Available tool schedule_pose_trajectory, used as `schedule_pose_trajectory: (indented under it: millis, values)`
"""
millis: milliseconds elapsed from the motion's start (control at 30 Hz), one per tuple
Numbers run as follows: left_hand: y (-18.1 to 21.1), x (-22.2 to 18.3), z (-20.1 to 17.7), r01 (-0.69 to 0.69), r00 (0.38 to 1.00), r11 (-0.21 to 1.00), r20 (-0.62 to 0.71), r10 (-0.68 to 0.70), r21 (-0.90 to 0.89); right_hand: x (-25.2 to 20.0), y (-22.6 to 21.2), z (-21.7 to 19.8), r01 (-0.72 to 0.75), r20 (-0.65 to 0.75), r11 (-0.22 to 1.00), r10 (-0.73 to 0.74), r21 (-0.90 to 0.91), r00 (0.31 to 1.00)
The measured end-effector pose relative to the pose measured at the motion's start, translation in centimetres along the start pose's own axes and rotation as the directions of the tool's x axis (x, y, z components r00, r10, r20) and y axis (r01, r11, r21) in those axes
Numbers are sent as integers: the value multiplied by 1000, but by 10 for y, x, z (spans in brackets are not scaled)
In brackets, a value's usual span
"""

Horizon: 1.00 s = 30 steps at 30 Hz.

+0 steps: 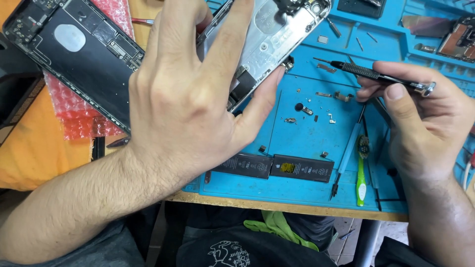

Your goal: Assembling internal components of a smartphone using precision tools on a repair bench.

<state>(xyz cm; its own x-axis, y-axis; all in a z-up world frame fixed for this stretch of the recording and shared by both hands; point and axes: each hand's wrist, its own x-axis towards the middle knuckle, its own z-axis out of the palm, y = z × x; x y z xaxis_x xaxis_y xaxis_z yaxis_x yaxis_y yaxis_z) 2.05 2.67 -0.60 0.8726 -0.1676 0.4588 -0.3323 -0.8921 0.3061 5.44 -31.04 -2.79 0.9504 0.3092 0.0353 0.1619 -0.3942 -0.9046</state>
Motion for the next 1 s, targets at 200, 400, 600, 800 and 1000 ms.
schedule_pose_trajectory:
  millis: [200, 400, 600, 800, 1000]
  values:
    - [1, -2, 2, 9, 1000, 1000, 12, -9, 1, -3, -1, 4, 54, 6, 999, -54, -2, 999]
    - [1, -1, 6, -17, 1000, 1000, -20, 17, 1, 0, -1, 2, 45, 17, 999, -45, -19, 999]
    - [2, 0, 6, -4, 1000, 1000, -11, 4, -24, -1, 0, 2, 43, -20, 999, -43, -28, 999]
    - [3, 0, 6, -13, 1000, 1000, -6, 13, -23, 0, -2, 2, 40, -7, 998, -40, -48, 999]
    - [5, 0, 5, -10, 1000, 1000, 4, 10, -18, 1, -5, 3, 24, -17, 998, -25, -62, 1000]
